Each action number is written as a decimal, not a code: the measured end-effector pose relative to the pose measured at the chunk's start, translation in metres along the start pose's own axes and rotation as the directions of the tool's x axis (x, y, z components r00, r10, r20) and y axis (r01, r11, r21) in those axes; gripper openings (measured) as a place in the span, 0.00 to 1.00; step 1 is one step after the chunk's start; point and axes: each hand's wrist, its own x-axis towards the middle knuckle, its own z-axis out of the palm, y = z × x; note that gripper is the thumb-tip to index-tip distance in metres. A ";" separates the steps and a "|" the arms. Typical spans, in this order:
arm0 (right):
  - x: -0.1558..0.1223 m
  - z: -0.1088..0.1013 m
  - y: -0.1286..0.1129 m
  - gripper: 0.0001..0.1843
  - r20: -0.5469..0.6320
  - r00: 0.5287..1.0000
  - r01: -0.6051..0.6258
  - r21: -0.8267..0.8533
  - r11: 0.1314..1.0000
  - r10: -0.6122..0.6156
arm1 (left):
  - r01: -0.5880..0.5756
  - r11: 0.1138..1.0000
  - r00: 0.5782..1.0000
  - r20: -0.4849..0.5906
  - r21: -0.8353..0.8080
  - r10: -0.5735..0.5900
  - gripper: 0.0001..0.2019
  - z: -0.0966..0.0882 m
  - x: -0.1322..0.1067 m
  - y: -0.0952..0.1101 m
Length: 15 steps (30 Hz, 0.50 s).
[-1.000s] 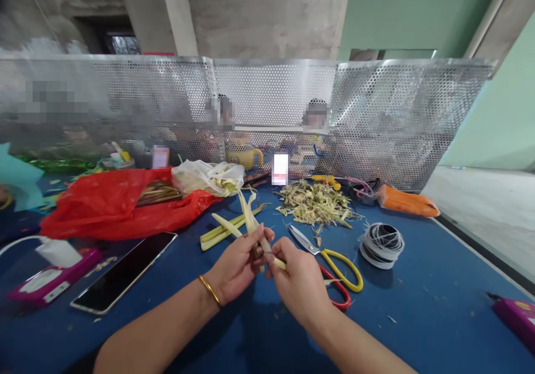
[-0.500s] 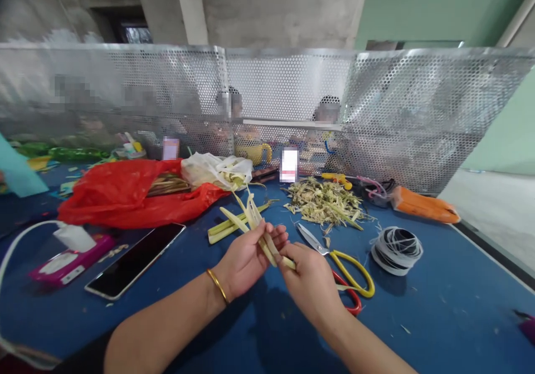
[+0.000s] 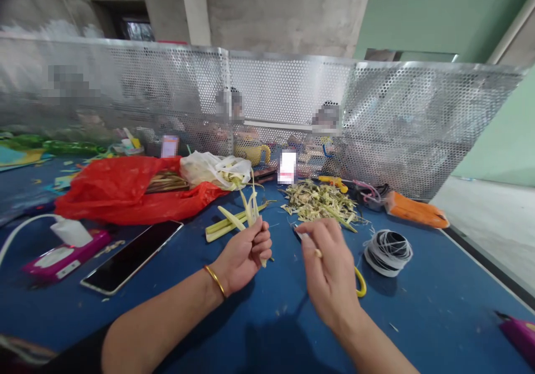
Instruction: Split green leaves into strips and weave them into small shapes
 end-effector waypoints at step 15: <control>-0.016 0.026 0.007 0.13 0.175 0.819 0.572 -0.331 0.751 -0.546 | 0.228 0.972 0.968 0.094 0.063 -0.233 0.17 0.004 -0.005 -0.006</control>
